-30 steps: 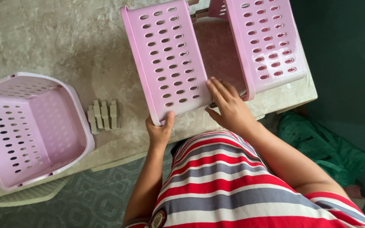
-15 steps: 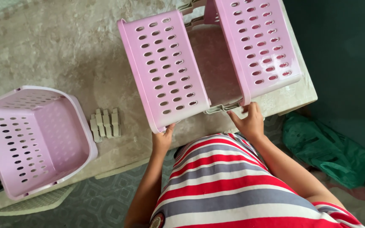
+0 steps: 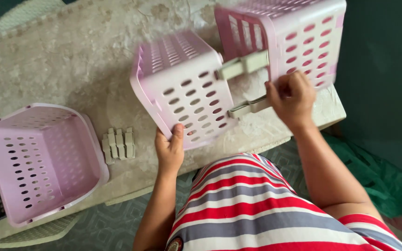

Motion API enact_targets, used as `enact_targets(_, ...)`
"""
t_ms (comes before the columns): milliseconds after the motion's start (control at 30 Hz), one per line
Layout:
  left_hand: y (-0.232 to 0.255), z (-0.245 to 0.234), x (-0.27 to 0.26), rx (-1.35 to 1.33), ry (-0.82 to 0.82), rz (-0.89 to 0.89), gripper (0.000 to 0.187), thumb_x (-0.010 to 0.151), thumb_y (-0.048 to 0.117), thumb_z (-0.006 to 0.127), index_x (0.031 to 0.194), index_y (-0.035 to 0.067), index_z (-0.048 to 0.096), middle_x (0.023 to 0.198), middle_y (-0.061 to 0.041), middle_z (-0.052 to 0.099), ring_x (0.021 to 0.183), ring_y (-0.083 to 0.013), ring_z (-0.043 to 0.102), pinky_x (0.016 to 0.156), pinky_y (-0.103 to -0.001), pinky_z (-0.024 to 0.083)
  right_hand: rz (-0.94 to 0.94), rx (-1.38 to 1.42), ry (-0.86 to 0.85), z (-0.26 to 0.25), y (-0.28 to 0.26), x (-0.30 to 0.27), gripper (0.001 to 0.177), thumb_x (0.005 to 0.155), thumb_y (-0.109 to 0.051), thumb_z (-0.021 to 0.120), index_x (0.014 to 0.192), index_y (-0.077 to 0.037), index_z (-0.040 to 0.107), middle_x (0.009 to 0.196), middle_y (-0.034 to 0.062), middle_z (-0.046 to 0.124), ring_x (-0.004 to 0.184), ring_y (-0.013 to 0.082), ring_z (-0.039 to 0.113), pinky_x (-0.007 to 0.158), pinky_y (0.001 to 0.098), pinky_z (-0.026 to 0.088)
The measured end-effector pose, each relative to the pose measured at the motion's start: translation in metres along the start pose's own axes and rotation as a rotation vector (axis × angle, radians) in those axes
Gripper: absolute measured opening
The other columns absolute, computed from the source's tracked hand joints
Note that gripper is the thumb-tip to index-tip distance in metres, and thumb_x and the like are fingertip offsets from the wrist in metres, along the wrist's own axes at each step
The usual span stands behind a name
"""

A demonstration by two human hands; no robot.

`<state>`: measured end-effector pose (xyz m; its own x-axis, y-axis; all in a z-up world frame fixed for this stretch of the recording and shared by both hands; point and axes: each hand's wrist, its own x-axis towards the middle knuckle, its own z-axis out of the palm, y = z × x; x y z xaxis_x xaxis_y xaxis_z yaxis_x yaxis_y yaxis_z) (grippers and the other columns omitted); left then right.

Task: The person assembles black plastic basket frames by snapping side panels into place, then removes small black fasteners. They then handle pink plastic baskets, connecting them with white clips and arranging them on the table.

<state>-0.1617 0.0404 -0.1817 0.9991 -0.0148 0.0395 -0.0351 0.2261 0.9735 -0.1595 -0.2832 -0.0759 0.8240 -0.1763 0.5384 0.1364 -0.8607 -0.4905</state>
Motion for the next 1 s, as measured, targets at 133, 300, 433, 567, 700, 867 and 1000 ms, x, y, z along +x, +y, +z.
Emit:
enact_targets(133,0.068,0.008,0.01,-0.182,-0.03,0.008,0.027,0.106,0.017,0.065,0.122,-0.003,0.055,0.102,-0.009,0.064,0.088,-0.0157,0.061,0.079,-0.036,0.058,-0.069,-0.192,-0.061,-0.03,-0.032,0.036,0.026,0.09,-0.014,0.084,0.083,-0.004,0.061,0.078,0.0095,0.061,0.068,0.028,0.06,0.061,0.0401,0.048)
enact_targets(300,0.106,0.004,0.036,-0.343,0.034,-0.203,0.03,0.095,0.007,0.062,0.124,-0.002,0.058,0.102,-0.01,0.067,0.088,-0.0167,0.063,0.075,-0.033,0.056,-0.089,-0.256,-0.209,-0.033,-0.055,0.064,0.019,0.092,-0.018,0.076,0.083,-0.005,0.066,0.08,0.0113,0.067,0.067,0.03,0.064,0.059,0.0403,0.051)
enact_targets(433,0.108,-0.001,0.05,-0.377,0.044,-0.224,0.032,0.096,0.007,0.062,0.127,-0.002,0.057,0.104,-0.012,0.066,0.09,-0.0195,0.063,0.075,-0.036,0.054,-0.113,-0.31,-0.263,-0.029,-0.073,0.078,0.027,0.096,-0.022,0.076,0.08,-0.003,0.066,0.078,0.0138,0.065,0.069,0.0316,0.064,0.066,0.0421,0.054)
enact_targets(567,0.1,-0.005,0.049,-0.369,0.078,-0.176,0.043,0.094,0.008,0.061,0.135,-0.001,0.054,0.121,-0.01,0.066,0.108,-0.0193,0.063,0.096,-0.035,0.052,-0.457,-0.286,-0.012,-0.025,-0.11,0.076,0.038,0.085,-0.03,0.077,0.106,0.001,0.069,0.092,0.0175,0.067,0.079,0.0365,0.067,0.073,0.0449,0.056)
enact_targets(700,0.076,-0.011,0.034,-0.465,0.07,-0.151,0.048,0.093,0.008,0.061,0.14,-0.001,0.051,0.124,-0.012,0.064,0.113,-0.0224,0.063,0.1,-0.04,0.052,-0.326,-0.23,-0.53,-0.015,-0.143,0.079,0.06,0.081,-0.054,0.076,0.105,0.001,0.072,0.088,0.0198,0.072,0.071,0.0349,0.071,0.063,0.0439,0.057)
enact_targets(867,0.026,0.013,-0.011,-0.697,0.039,-0.113,0.052,0.093,0.008,0.065,0.142,0.0,0.049,0.132,-0.011,0.062,0.12,-0.0234,0.061,0.104,-0.043,0.05,-0.029,-0.545,-1.216,-0.007,-0.157,0.102,0.065,0.091,-0.067,0.057,0.108,-0.006,0.073,0.093,0.0203,0.077,0.088,0.0348,0.075,0.084,0.0437,0.058)
enact_targets(1000,0.002,0.049,-0.034,-0.437,-0.174,-0.197,0.049,0.095,0.008,0.069,0.14,0.0,0.051,0.131,-0.008,0.061,0.117,-0.0183,0.059,0.101,-0.036,0.049,-0.01,-0.428,-1.341,0.003,-0.152,0.118,0.062,0.088,-0.062,0.063,0.108,-0.004,0.074,0.097,0.0211,0.076,0.095,0.0355,0.074,0.089,0.045,0.056)
